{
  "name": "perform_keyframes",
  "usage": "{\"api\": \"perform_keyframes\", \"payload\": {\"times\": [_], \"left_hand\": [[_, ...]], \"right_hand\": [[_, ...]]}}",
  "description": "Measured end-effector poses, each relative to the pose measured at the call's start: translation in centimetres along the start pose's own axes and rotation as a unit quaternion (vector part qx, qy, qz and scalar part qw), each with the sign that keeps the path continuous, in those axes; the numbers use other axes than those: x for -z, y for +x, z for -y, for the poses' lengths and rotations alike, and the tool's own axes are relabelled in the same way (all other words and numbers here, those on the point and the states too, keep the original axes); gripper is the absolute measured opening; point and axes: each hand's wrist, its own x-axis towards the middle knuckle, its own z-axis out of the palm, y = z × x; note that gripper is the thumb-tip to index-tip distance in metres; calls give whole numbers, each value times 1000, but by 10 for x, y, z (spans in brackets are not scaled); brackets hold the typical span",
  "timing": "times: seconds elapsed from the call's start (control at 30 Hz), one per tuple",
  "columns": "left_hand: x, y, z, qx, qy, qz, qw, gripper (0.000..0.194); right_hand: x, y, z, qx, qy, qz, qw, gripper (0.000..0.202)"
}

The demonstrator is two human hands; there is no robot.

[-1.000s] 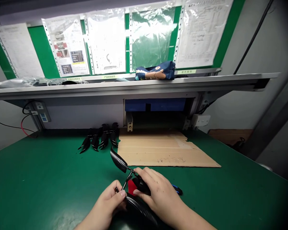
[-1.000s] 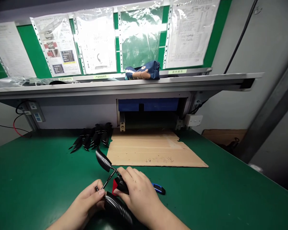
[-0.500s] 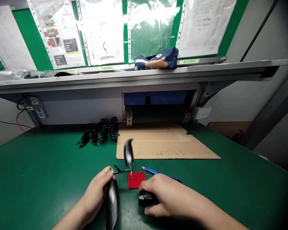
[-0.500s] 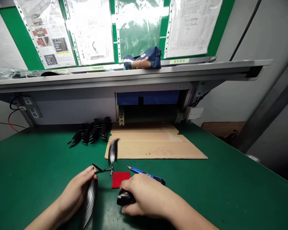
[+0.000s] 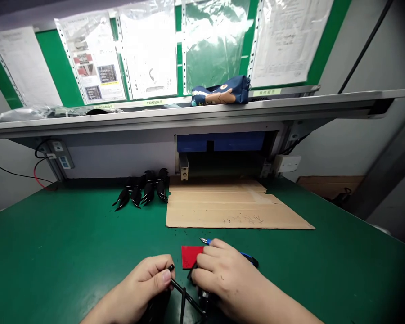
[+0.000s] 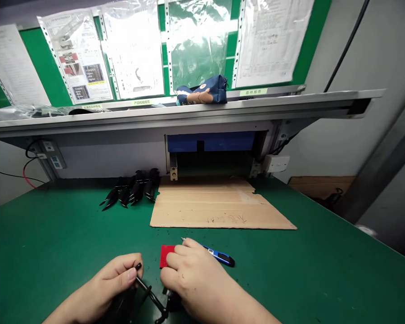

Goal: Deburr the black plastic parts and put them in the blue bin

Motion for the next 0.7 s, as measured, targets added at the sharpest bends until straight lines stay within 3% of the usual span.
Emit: {"api": "perform_keyframes", "payload": {"times": [0.07, 0.17, 0.27, 0.33, 0.4, 0.47, 0.6, 0.7], "left_hand": [[-2, 3, 4, 4, -73, 6, 997, 34], [-7, 11, 12, 30, -202, -30, 978, 31], [-8, 16, 19, 58, -257, -43, 964, 31], [-7, 18, 22, 54, -264, -96, 958, 30], [-6, 18, 22, 36, -282, -189, 940, 24], [-8, 17, 19, 11, -294, -223, 929, 20], [-16, 15, 12, -24, -317, -85, 944, 13], [-20, 15, 15, -19, -304, -22, 952, 15]], "right_hand": [[-7, 0, 5, -24, 39, -18, 999, 12], [-10, 1, 2, -110, 6, -130, 985, 19], [-4, 0, -15, -194, -58, -218, 955, 25], [1, -2, -25, -244, -39, -248, 937, 25], [2, -3, -27, -279, 28, -268, 922, 25], [-2, -1, -18, -264, 84, -252, 927, 22], [-18, 7, 5, -166, 20, -139, 976, 37], [-27, 9, 8, -145, -65, -78, 984, 39]]}}
